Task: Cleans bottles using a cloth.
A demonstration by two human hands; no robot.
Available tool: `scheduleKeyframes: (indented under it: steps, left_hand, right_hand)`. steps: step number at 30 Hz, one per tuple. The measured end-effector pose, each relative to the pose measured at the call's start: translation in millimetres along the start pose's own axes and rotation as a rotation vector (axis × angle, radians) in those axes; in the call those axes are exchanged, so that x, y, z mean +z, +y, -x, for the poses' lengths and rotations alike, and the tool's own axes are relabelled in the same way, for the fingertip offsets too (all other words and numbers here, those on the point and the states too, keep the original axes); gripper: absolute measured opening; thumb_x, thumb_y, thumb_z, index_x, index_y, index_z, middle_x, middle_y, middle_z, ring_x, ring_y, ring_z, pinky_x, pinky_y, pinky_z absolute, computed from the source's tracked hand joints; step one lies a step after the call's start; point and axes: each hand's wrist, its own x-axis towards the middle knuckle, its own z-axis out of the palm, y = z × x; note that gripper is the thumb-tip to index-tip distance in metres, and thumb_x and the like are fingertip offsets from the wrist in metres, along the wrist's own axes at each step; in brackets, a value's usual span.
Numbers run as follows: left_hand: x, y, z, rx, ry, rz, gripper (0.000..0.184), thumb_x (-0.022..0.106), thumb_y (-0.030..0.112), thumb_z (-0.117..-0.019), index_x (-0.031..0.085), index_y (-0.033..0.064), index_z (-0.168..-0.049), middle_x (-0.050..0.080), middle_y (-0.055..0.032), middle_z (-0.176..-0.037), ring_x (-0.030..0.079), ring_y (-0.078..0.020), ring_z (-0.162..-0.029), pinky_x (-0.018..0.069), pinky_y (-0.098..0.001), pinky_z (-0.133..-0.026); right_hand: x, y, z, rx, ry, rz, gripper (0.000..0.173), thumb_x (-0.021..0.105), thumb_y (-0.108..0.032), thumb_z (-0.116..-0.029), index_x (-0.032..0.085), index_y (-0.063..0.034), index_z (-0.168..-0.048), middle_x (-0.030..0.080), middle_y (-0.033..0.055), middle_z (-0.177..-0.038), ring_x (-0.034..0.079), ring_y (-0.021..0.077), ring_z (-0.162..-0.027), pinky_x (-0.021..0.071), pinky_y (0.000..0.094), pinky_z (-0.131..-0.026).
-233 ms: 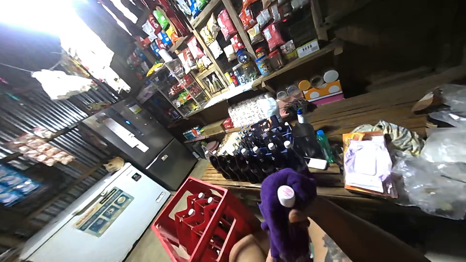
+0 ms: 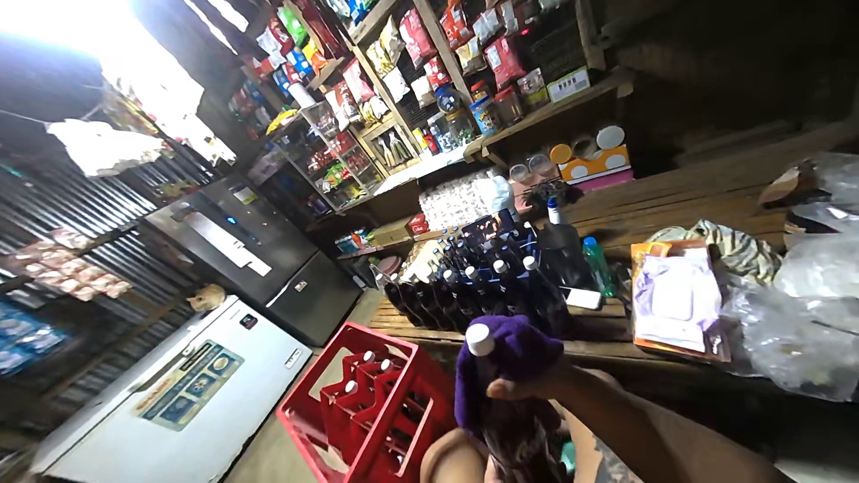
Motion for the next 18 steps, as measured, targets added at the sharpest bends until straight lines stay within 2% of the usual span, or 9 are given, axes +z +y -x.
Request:
scheduleKeyframes:
  steps: [1,2,4,6,7,10,13,16,18]
  left_hand:
    - [-38,-5,-15,0.008,0.001,-0.018,0.067,0.008,0.054,-0.1067,0.065,0.0230,-0.091,0.077,0.0012,-0.092,0.074,-0.0135,-0.089,0.0627,-0.0360,-0.075]
    - [-53,-7,-23,0.005,0.100,-0.028,0.066,0.013,0.058,-0.1058,0.067,0.0228,-0.090,0.076,-0.0015,-0.091,0.074,-0.0167,-0.087,0.0627,-0.0394,-0.073]
    - [-64,-8,-26,-0.010,0.186,0.002,0.062,0.025,0.061,-0.1042,0.068,0.0182,-0.095,0.074,-0.0082,-0.094,0.073,-0.0240,-0.089,0.0607,-0.0458,-0.075]
    - [-52,-8,-24,0.000,0.299,-0.029,0.063,0.016,0.059,-0.1051,0.064,0.0226,-0.087,0.074,-0.0020,-0.086,0.074,-0.0174,-0.082,0.0618,-0.0394,-0.068]
    - [-46,-8,-22,0.010,0.361,-0.038,0.064,0.012,0.058,-0.1058,0.062,0.0238,-0.085,0.074,0.0005,-0.082,0.073,-0.0147,-0.078,0.0612,-0.0365,-0.064]
    - [-42,-8,-22,0.002,0.457,-0.060,0.060,0.012,0.060,-0.1058,0.056,0.0223,-0.094,0.072,-0.0001,-0.083,0.072,-0.0156,-0.077,0.0602,-0.0364,-0.062]
    - [-60,-7,-25,-0.025,0.343,-0.003,0.064,0.021,0.064,-0.1033,0.062,0.0154,-0.107,0.072,-0.0120,-0.096,0.072,-0.0271,-0.083,0.0608,-0.0448,-0.069]
    - [-63,-8,-26,-0.010,0.320,0.028,0.065,0.017,0.066,-0.1029,0.063,0.0196,-0.100,0.073,-0.0073,-0.093,0.073,-0.0221,-0.083,0.0613,-0.0394,-0.067]
    - [-59,-6,-26,-0.016,0.340,0.051,0.064,0.016,0.066,-0.1033,0.061,0.0199,-0.100,0.073,-0.0058,-0.093,0.073,-0.0200,-0.084,0.0613,-0.0375,-0.068]
  right_hand:
    - [3,0,0,0.057,-0.007,0.048,0.051,0.081,-0.037,-0.0826,0.066,-0.0020,-0.117,0.071,-0.0072,-0.104,0.062,-0.0075,-0.100,0.0504,0.0160,-0.093]
    - [6,-2,0,0.113,-0.005,0.094,0.053,0.081,-0.036,-0.0830,0.065,0.0009,-0.118,0.070,-0.0028,-0.105,0.062,-0.0058,-0.100,0.0495,0.0164,-0.093]
    - [10,-3,-1,0.189,-0.006,0.202,0.058,0.080,-0.034,-0.0839,0.063,0.0051,-0.123,0.069,0.0075,-0.113,0.061,0.0004,-0.106,0.0468,0.0195,-0.098]
    - [13,5,-1,0.199,-0.006,0.262,0.058,0.078,-0.036,-0.0862,0.063,0.0052,-0.125,0.069,0.0112,-0.117,0.061,0.0039,-0.110,0.0458,0.0218,-0.101]
    - [16,11,0,0.189,0.006,0.270,0.056,0.077,-0.036,-0.0873,0.064,0.0053,-0.123,0.070,0.0116,-0.116,0.062,0.0046,-0.109,0.0464,0.0225,-0.101]
    - [22,20,2,0.167,0.070,0.291,0.053,0.075,-0.035,-0.0883,0.066,0.0072,-0.120,0.070,0.0147,-0.113,0.064,0.0087,-0.107,0.0476,0.0260,-0.099]
    - [24,39,5,0.083,0.174,0.305,0.055,0.077,-0.040,-0.0862,0.068,0.0041,-0.118,0.072,0.0102,-0.110,0.065,0.0050,-0.105,0.0503,0.0243,-0.097]
    - [23,52,7,0.138,0.171,0.316,0.055,0.073,-0.044,-0.0894,0.068,0.0025,-0.117,0.072,0.0095,-0.111,0.065,0.0058,-0.106,0.0496,0.0253,-0.098]
    - [21,47,5,0.176,0.178,0.262,0.053,0.075,-0.040,-0.0887,0.067,0.0025,-0.119,0.071,0.0083,-0.112,0.064,0.0043,-0.107,0.0495,0.0240,-0.099]
